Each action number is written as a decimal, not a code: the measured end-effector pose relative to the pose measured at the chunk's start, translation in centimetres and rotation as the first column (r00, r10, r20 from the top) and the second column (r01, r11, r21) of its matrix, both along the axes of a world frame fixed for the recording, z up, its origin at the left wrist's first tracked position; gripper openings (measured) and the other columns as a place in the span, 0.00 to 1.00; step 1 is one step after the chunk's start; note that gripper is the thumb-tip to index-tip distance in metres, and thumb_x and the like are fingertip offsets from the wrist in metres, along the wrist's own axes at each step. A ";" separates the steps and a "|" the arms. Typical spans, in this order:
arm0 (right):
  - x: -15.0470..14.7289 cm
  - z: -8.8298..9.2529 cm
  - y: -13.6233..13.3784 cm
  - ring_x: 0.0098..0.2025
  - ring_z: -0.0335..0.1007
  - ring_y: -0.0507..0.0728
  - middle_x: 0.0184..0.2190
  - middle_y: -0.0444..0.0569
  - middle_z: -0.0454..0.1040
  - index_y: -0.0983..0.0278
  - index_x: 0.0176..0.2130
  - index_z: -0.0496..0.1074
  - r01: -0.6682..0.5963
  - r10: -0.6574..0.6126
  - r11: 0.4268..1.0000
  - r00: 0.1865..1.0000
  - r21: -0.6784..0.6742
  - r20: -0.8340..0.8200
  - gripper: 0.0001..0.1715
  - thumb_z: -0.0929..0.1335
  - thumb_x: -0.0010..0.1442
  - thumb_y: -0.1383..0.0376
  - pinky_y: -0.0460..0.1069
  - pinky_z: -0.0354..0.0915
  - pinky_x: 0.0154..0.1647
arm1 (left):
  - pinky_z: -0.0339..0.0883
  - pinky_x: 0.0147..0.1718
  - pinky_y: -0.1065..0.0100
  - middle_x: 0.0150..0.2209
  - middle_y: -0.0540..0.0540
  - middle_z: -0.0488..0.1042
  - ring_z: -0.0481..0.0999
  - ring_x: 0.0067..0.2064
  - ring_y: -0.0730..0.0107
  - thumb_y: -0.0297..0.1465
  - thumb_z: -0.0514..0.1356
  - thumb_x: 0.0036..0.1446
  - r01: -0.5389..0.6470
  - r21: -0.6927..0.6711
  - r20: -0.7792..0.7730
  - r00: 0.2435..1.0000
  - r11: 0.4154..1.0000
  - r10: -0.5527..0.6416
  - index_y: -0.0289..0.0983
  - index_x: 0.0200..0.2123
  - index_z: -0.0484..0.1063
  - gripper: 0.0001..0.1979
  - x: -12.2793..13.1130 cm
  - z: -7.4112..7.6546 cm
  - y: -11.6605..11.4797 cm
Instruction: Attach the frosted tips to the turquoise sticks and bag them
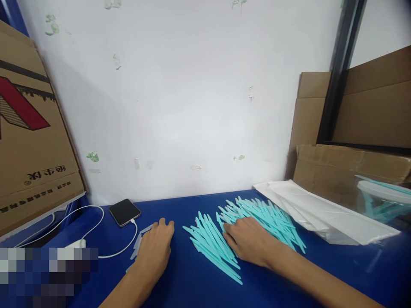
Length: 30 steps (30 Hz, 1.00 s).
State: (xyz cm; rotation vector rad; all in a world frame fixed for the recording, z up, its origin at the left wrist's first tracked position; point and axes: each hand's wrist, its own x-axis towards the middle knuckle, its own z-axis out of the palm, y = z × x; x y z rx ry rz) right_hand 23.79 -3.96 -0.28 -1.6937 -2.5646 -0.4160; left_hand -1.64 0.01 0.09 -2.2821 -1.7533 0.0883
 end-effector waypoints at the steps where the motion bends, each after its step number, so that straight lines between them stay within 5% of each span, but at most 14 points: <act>1: 0.1 0.0 0.0 0.25 0.71 0.58 0.26 0.50 0.76 0.63 0.36 0.73 -0.003 0.003 1.000 1.000 -0.007 -0.013 0.20 0.56 0.70 0.62 0.50 0.48 0.24 | 0.69 0.37 0.61 0.44 0.34 0.74 0.77 0.45 0.53 0.12 0.46 0.55 0.016 0.002 0.009 1.000 1.000 -0.016 0.32 0.48 0.73 0.24 0.0 0.0 -0.1; 8: 0.9 0.7 -0.7 0.20 0.64 0.54 0.21 0.46 0.72 0.63 0.30 0.69 -0.061 0.059 0.998 0.995 -0.021 -0.082 0.14 0.60 0.65 0.64 0.49 0.44 0.22 | 0.64 0.31 0.63 0.40 0.39 0.73 0.76 0.36 0.57 0.13 0.43 0.59 0.089 0.016 0.103 0.991 0.996 -0.090 0.36 0.44 0.73 0.23 0.1 0.1 -0.3; 15: 0.5 0.7 -0.6 0.19 0.63 0.54 0.20 0.46 0.71 0.63 0.30 0.69 -0.058 0.058 0.998 0.998 0.027 0.013 0.13 0.60 0.63 0.67 0.51 0.40 0.21 | 0.66 0.40 0.60 0.45 0.34 0.73 0.74 0.47 0.50 0.22 0.49 0.64 0.071 0.074 0.129 0.988 0.995 -0.081 0.33 0.48 0.73 0.15 0.0 -0.1 -0.2; 24: 0.3 1.6 0.1 0.21 0.66 0.55 0.24 0.45 0.74 0.63 0.41 0.67 -0.011 0.032 0.994 0.980 0.107 -0.195 0.13 0.57 0.72 0.64 0.49 0.45 0.22 | 0.68 0.40 0.60 0.46 0.36 0.74 0.78 0.44 0.54 0.12 0.44 0.58 0.062 -0.016 0.145 0.988 0.998 -0.059 0.34 0.59 0.66 0.29 -0.3 -0.6 0.3; 28: 0.3 1.3 0.2 0.20 0.62 0.54 0.20 0.40 0.69 0.61 0.39 0.66 -0.027 0.060 0.994 0.941 0.103 -0.333 0.13 0.58 0.72 0.62 0.47 0.49 0.23 | 0.68 0.40 0.59 0.44 0.37 0.73 0.77 0.43 0.56 0.16 0.44 0.61 0.111 0.087 0.283 0.950 0.990 -0.131 0.35 0.60 0.65 0.27 -0.7 -1.1 1.0; 30: 0.4 1.3 0.2 0.20 0.63 0.53 0.20 0.40 0.69 0.60 0.38 0.68 -0.056 0.094 0.992 0.920 0.110 -0.381 0.13 0.58 0.72 0.62 0.47 0.52 0.25 | 0.69 0.41 0.59 0.43 0.40 0.73 0.76 0.42 0.58 0.21 0.44 0.64 0.155 0.183 0.449 0.865 0.971 -0.223 0.36 0.60 0.65 0.24 -0.7 -0.9 1.1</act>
